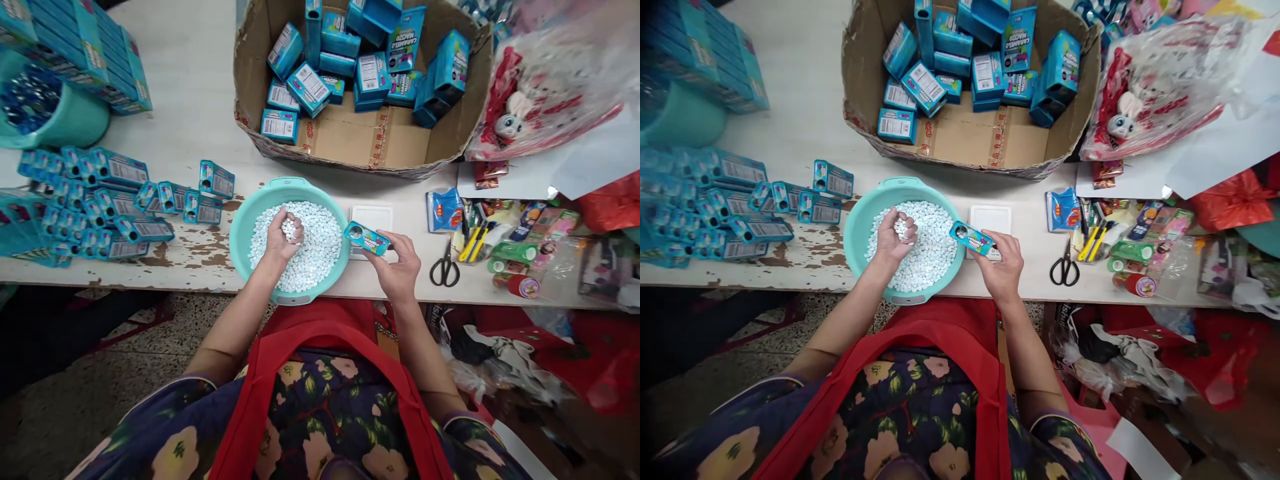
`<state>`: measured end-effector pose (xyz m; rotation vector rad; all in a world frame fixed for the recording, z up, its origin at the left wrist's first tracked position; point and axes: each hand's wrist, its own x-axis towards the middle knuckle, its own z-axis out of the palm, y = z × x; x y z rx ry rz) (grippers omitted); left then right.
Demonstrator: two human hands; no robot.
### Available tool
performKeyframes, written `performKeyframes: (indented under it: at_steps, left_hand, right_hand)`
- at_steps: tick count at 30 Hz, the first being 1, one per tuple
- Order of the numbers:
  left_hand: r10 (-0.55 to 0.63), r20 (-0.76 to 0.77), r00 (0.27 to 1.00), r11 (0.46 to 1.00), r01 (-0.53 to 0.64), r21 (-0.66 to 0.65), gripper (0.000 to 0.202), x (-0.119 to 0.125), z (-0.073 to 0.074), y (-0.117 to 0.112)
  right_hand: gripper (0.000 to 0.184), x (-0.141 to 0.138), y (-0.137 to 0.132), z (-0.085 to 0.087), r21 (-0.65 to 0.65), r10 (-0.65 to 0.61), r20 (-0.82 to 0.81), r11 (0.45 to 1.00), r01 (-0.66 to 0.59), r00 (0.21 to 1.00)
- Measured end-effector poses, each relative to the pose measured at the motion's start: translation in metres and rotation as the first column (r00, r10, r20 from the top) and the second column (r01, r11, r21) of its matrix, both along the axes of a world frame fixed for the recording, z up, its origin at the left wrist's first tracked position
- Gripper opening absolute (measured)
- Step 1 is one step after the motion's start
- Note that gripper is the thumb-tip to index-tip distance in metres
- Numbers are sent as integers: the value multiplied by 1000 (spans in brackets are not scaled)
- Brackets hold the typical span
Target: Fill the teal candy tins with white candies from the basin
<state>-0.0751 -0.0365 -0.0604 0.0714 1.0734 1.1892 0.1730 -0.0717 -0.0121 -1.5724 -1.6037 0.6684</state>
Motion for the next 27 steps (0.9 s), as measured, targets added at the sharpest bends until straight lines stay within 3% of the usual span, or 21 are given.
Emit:
performKeyframes:
  at_steps: [2, 5, 8, 16, 21, 23, 25, 27]
  left_hand:
    - [35, 0, 999, 996, -35, 83, 45, 8, 27, 0]
    - [121, -120, 985, 967, -90, 240, 54, 26, 63, 0]
    - [241, -231, 943, 922, -147, 359, 55, 39, 79, -2]
    - [401, -314, 861, 857, -230, 462, 53, 38, 71, -4]
    - [400, -348, 848, 873, -237, 426, 55, 38, 76, 2]
    - [392, -335, 857, 878, -239, 415, 55, 31, 72, 5]
    - [350, -395, 850, 904, -195, 381, 54, 19, 59, 5]
    - [178, -615, 768, 957, 10, 290, 50, 3, 42, 1]
  right_hand:
    - [31, -14, -3, 9, 6, 101, 46, 995, -101, 994]
    - [32, -36, -5, 14, 12, 214, 79, 976, -216, 974]
    - [31, -54, -6, 11, 5, 245, 95, 969, -246, 965]
    - [30, -69, -3, 8, -33, 248, 104, 969, -246, 963]
    - [32, -74, 0, 4, -68, 223, 58, 973, -219, 973]
    - [32, -73, 1, 2, -87, 207, -2, 975, -206, 978]
    - [33, -65, 2, 1, -119, 170, -93, 976, -181, 981]
    - [37, -48, 2, -1, -144, 94, -184, 982, -121, 978]
